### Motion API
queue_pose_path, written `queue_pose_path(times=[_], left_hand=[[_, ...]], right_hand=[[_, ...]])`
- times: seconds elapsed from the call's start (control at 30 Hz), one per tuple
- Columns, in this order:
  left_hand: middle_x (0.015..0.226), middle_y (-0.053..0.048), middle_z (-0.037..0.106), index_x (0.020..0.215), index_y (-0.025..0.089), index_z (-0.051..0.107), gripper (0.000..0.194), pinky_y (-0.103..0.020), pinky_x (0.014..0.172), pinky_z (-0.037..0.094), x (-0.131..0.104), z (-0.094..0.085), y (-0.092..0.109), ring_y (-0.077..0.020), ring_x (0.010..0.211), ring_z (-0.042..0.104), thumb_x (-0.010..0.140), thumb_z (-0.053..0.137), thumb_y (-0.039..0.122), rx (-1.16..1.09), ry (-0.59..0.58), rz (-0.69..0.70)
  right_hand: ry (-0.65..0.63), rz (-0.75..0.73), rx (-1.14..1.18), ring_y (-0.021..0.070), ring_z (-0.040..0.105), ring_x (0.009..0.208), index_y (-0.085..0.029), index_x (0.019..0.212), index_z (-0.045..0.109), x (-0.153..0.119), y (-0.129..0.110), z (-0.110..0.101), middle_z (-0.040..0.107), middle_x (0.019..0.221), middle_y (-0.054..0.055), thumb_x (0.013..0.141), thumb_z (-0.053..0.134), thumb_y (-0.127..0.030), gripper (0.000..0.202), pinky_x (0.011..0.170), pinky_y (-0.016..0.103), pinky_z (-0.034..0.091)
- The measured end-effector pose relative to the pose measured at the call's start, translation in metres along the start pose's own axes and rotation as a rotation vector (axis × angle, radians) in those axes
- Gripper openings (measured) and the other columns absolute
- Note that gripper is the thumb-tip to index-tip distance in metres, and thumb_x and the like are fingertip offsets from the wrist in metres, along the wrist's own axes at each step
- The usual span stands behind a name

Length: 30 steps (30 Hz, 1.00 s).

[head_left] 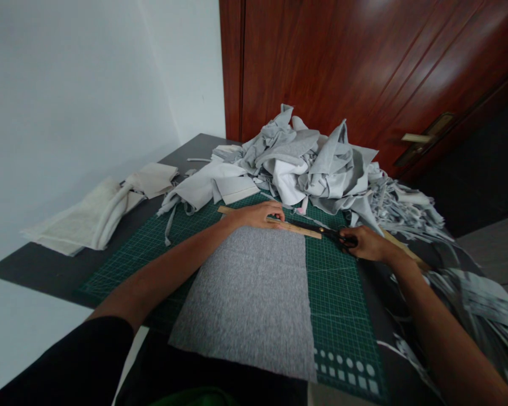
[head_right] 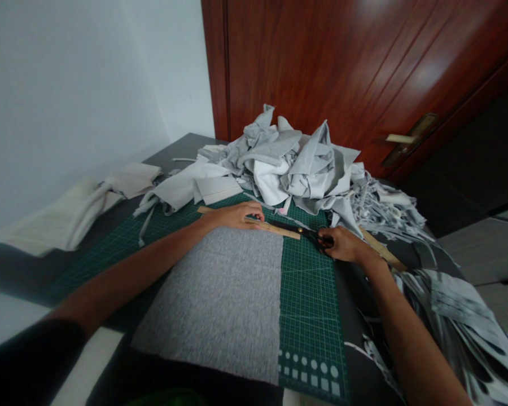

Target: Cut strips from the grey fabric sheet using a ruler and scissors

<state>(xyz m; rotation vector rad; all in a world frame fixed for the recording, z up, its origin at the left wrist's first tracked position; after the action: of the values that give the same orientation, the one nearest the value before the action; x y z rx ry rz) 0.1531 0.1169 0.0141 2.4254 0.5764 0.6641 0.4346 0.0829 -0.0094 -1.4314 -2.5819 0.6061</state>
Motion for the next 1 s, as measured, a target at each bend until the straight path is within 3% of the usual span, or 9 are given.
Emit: queue_pose_path(times=[0.27, 0.43, 0.6, 0.8, 1.0], left_hand=[[0.099, -0.006, 0.07, 0.097, 0.026, 0.078, 0.011, -0.035, 0.096, 0.052, -0.0013, -0.0017, 0.0067, -0.0224, 0.1, 0.066, 0.089, 0.078, 0.034, -0.01, 0.027, 0.054], [0.102, -0.007, 0.07, 0.1, 0.025, 0.077, 0.014, -0.035, 0.097, 0.051, -0.0019, 0.0011, 0.0032, -0.0225, 0.102, 0.065, 0.092, 0.076, 0.035, 0.009, 0.009, 0.074], [0.101, -0.007, 0.069, 0.095, 0.024, 0.077, 0.015, -0.036, 0.099, 0.05, -0.002, 0.0036, -0.0022, -0.023, 0.105, 0.064, 0.093, 0.075, 0.038, 0.0, -0.004, 0.063], [0.098, -0.007, 0.07, 0.092, 0.023, 0.076, 0.012, -0.035, 0.097, 0.049, -0.002, 0.0007, 0.0049, -0.0223, 0.103, 0.064, 0.093, 0.073, 0.034, -0.032, -0.007, 0.074], [0.094, -0.007, 0.068, 0.091, 0.018, 0.07, 0.017, -0.031, 0.083, 0.047, 0.0049, 0.0068, -0.0021, -0.0184, 0.088, 0.06, 0.098, 0.057, 0.025, 0.088, 0.012, -0.016]], right_hand=[[0.0, -0.017, 0.05, 0.0172, 0.054, 0.062, -0.024, 0.073, 0.059, -0.0005, -0.002, -0.0017, 0.061, 0.066, -0.001, 0.068, 0.065, -0.029, 0.009, 0.061, 0.03, 0.039], [0.065, -0.024, 0.103, 0.0174, 0.053, 0.064, -0.023, 0.074, 0.06, 0.0017, -0.0039, 0.0007, 0.06, 0.068, -0.001, 0.072, 0.063, -0.031, 0.009, 0.061, 0.03, 0.039], [0.117, -0.05, 0.161, 0.0169, 0.052, 0.065, -0.022, 0.075, 0.063, 0.0027, -0.0081, 0.0019, 0.058, 0.069, -0.001, 0.075, 0.064, -0.034, 0.013, 0.061, 0.03, 0.04], [0.101, -0.047, 0.151, 0.0168, 0.053, 0.065, -0.022, 0.075, 0.063, 0.0022, -0.0069, 0.0022, 0.06, 0.069, -0.001, 0.072, 0.064, -0.03, 0.008, 0.06, 0.028, 0.04], [0.095, -0.065, 0.092, 0.0157, 0.052, 0.061, -0.023, 0.074, 0.061, 0.0045, -0.0049, 0.0014, 0.06, 0.066, -0.001, 0.07, 0.064, -0.029, 0.008, 0.059, 0.029, 0.038]])
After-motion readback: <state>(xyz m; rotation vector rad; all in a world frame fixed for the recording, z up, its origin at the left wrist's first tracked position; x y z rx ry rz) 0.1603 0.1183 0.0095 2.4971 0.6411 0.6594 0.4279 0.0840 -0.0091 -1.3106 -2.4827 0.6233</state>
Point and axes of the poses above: each hand's wrist, its own x-axis towards the middle knuckle, its own z-axis out of the palm, y = z × x, the point moved 9 cm from there along x, towards the middle knuckle
